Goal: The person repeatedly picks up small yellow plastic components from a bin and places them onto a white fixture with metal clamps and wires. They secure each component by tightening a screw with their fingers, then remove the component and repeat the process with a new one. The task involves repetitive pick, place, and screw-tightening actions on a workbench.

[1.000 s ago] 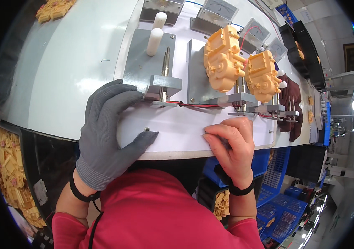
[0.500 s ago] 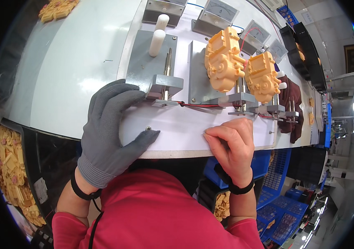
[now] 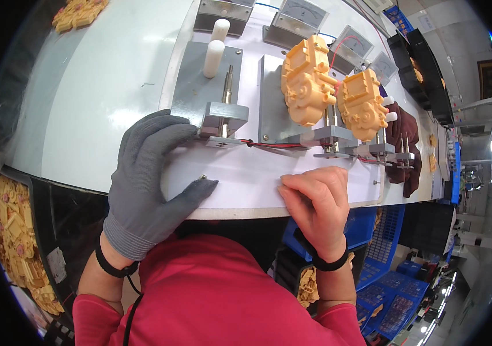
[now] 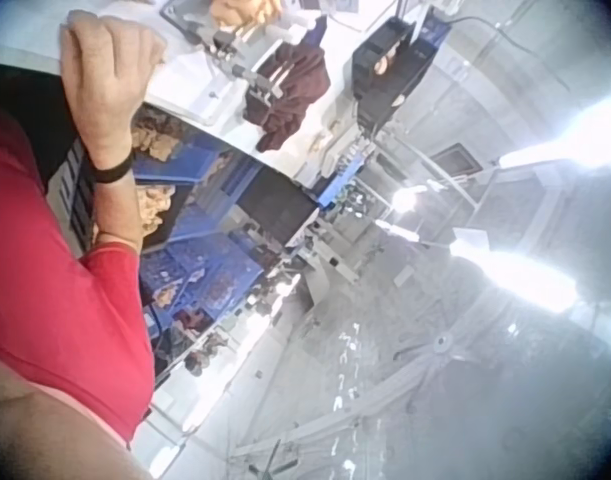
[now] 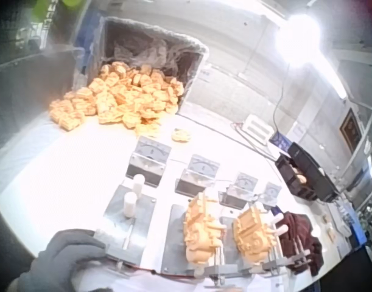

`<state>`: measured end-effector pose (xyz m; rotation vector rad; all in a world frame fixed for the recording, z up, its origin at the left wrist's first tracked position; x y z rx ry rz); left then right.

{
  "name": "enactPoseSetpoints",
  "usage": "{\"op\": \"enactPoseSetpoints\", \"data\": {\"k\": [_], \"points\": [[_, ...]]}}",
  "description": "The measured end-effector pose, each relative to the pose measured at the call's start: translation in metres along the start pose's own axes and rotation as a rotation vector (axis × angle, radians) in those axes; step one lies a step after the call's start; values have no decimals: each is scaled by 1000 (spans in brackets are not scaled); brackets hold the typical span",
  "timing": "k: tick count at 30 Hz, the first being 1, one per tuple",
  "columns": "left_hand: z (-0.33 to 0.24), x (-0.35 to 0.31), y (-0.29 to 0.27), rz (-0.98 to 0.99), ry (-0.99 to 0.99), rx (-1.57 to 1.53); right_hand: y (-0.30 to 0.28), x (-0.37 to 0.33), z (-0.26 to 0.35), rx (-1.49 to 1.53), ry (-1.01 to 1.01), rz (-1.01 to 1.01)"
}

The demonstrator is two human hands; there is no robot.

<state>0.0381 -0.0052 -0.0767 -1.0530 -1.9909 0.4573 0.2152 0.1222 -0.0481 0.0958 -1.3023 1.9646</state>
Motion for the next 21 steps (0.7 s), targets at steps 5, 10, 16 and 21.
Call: {"op": "enactPoseSetpoints", "data": {"k": [5, 10, 16, 21], "points": [[-2, 2, -2, 50, 49, 37, 0, 1, -2, -1, 33, 1], [3, 5, -5, -20, 10, -26, 2, 1, 0, 20, 18, -18], [10, 12, -9, -8, 27, -53, 7, 9, 3, 33, 21, -17], [12, 10, -7, -11, 5, -57, 4, 8, 1, 56, 56, -27]]}}
Point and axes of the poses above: each hand's wrist, its own x-axis towards the middle knuckle, its own y-axis out of the palm, z = x × y, the point moved 9 cm from there along x, towards the middle knuckle, and after that the axes turned 15 degrees about y, right-handed, at the moved point
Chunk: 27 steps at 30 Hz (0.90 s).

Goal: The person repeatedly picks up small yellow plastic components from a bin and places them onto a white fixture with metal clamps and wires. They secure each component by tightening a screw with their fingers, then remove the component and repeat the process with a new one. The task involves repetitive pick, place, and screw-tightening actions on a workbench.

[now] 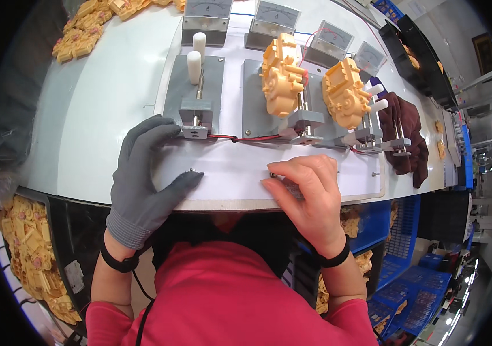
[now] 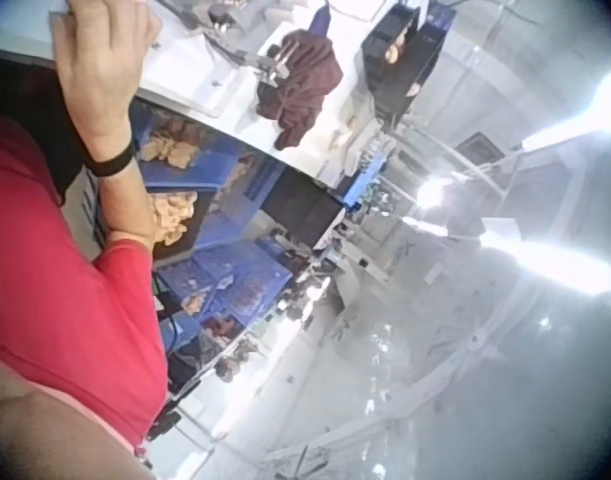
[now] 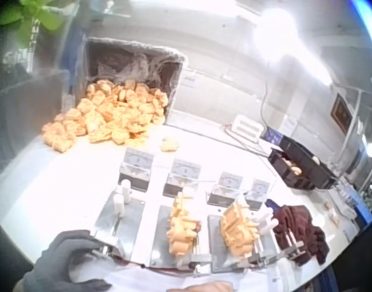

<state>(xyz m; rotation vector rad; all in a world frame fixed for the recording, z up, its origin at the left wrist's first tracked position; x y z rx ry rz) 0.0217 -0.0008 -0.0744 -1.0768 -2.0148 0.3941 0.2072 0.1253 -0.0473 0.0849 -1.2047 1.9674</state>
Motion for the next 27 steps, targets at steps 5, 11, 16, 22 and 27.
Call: {"op": "enactPoseSetpoints", "data": {"k": [5, 11, 16, 22, 27], "points": [[2, -1, 1, 0, -16, -12, -7, -3, -17, 179, 159, 1], [-1, 1, 0, -10, 3, 0, -17, -2, -32, 407, 248, -77], [-4, 2, 0, -21, 28, 2, -17, 5, -33, 565, 304, -116], [-5, 5, -2, 62, 9, -28, -10, 12, -22, 560, 228, -99], [-12, 38, -55, 59, -66, -105, -12, 11, -20, 579, 220, -104]]}}
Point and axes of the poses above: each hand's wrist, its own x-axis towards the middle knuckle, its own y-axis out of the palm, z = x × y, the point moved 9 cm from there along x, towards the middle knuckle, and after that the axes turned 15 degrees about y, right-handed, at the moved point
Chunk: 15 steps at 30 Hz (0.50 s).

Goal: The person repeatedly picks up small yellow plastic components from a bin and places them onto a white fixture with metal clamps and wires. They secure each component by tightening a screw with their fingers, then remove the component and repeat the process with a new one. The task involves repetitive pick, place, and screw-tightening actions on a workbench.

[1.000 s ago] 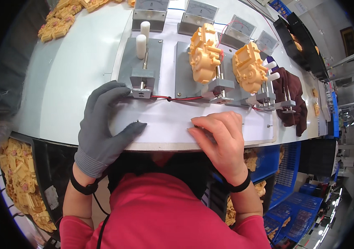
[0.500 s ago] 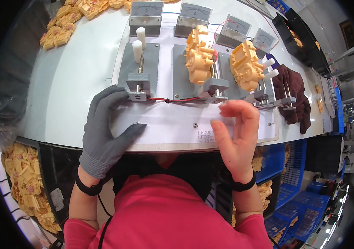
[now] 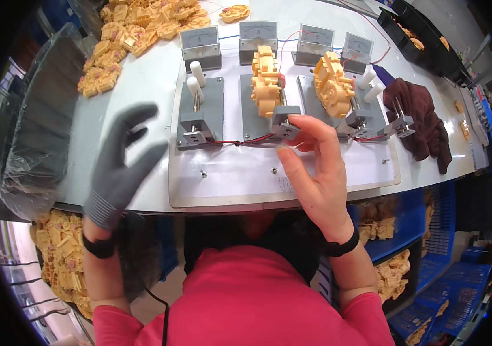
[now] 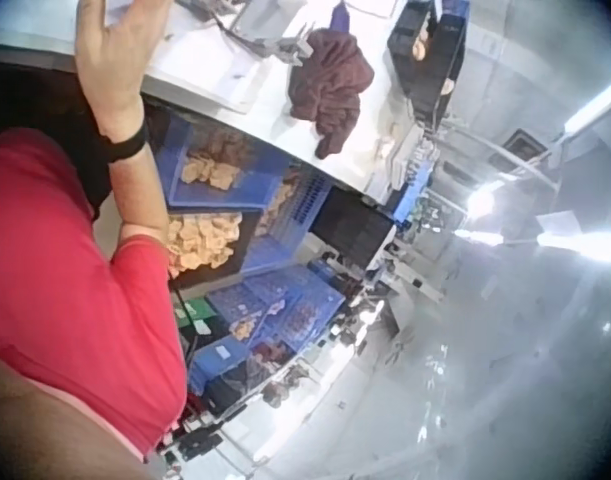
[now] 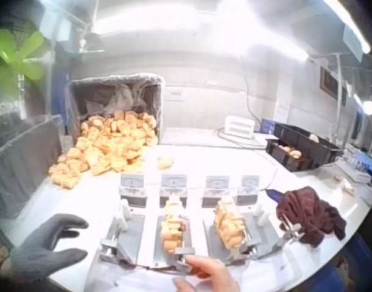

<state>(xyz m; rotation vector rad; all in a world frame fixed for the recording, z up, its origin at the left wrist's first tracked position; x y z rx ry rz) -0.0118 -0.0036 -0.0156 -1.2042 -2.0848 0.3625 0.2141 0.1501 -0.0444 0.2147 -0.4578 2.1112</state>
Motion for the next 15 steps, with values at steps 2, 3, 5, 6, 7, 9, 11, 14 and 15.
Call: {"op": "enactPoseSetpoints", "data": {"k": [2, 3, 5, 6, 7, 9, 11, 14, 15], "points": [[-23, 30, -16, -1, 49, -35, 1, 0, 1, -24, -7, 8], [-32, 49, -10, 65, 90, -47, -2, 0, -2, -27, -5, 2], [-55, 79, 5, 222, 116, 0, -2, 1, -3, -16, -10, 15], [-62, 95, 25, 391, 131, 19, -4, 1, -3, -3, -11, 13], [-63, 106, 39, 478, 145, 64, -2, 2, -1, 17, -17, 28], [-49, 133, 83, 690, 62, 166, -5, 3, -4, 20, -5, 46], [-51, 133, 104, 760, -66, 181, 2, 2, -1, 76, -8, 148], [-25, 148, 139, 826, -69, 439, 2, -1, -9, 114, 68, 145], [-28, 147, 134, 752, 16, 497, 5, -4, -9, 145, 93, 150]]}}
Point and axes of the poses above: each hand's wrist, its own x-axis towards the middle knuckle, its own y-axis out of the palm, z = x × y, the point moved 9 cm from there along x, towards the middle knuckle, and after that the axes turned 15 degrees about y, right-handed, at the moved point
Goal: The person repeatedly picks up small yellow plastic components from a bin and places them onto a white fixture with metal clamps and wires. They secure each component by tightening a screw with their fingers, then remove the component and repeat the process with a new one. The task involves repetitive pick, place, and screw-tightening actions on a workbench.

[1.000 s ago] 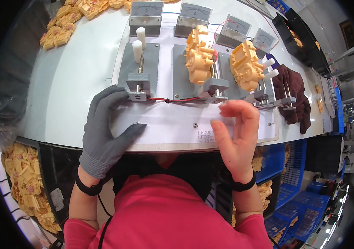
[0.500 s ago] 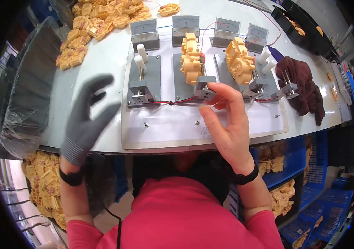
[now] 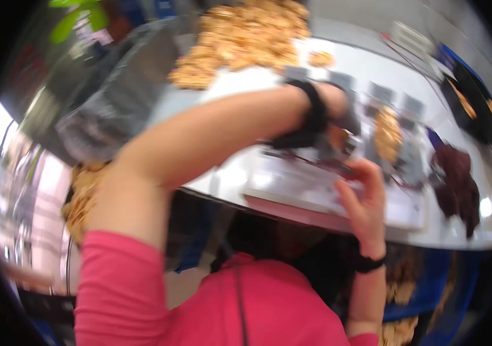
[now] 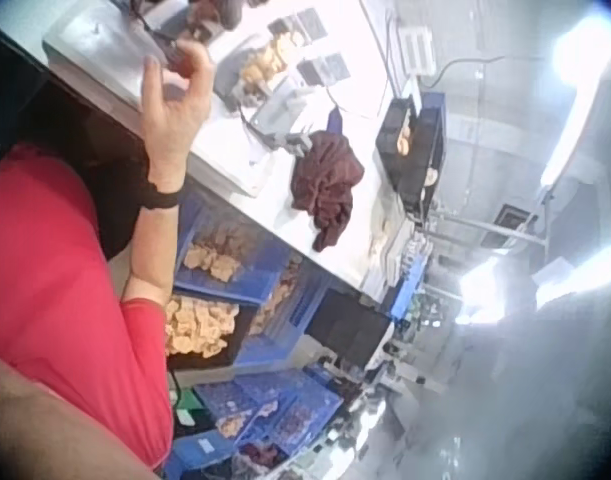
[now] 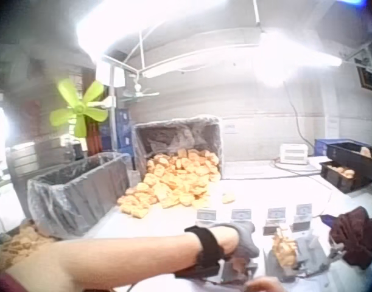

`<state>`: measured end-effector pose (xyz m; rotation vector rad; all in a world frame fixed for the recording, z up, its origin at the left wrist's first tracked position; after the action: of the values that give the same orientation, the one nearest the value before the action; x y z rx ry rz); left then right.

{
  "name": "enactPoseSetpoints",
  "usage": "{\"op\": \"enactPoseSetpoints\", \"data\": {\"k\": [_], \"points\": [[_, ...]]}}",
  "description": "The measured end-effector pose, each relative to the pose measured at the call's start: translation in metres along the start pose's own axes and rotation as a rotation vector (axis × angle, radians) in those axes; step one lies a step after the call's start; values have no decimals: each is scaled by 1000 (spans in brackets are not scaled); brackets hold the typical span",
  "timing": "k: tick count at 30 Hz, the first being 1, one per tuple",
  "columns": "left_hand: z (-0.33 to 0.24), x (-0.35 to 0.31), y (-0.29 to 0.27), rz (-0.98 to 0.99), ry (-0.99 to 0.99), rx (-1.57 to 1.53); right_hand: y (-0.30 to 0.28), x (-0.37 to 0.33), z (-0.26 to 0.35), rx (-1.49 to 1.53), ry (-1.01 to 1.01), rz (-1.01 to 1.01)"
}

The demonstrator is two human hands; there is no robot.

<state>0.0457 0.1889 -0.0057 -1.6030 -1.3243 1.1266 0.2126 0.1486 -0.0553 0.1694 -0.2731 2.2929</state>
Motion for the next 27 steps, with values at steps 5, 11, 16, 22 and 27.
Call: {"op": "enactPoseSetpoints", "data": {"k": [5, 11, 16, 22, 27], "points": [[-19, 16, -7, -68, 83, 10, -11, -3, -16, 17, -7, -11], [37, -68, -114, -524, 108, -476, -12, -3, -22, -18, -9, 23], [251, -287, -165, -1422, -151, -1080, -12, -2, -23, -13, 21, 8], [333, -445, -125, -2105, -334, -1120, -17, 2, -27, -69, -2, 1], [289, -353, -107, -1699, -349, -903, -26, -8, -15, -287, 84, -105]]}}
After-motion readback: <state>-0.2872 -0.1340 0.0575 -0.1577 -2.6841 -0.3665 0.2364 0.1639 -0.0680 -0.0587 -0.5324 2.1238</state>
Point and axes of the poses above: each hand's wrist, its own x-axis towards the middle knuckle, its own y-axis out of the palm, z = x × y, the point moved 9 cm from there along x, towards the middle knuckle, and after that the axes turned 15 degrees about y, right-handed, at the moved point
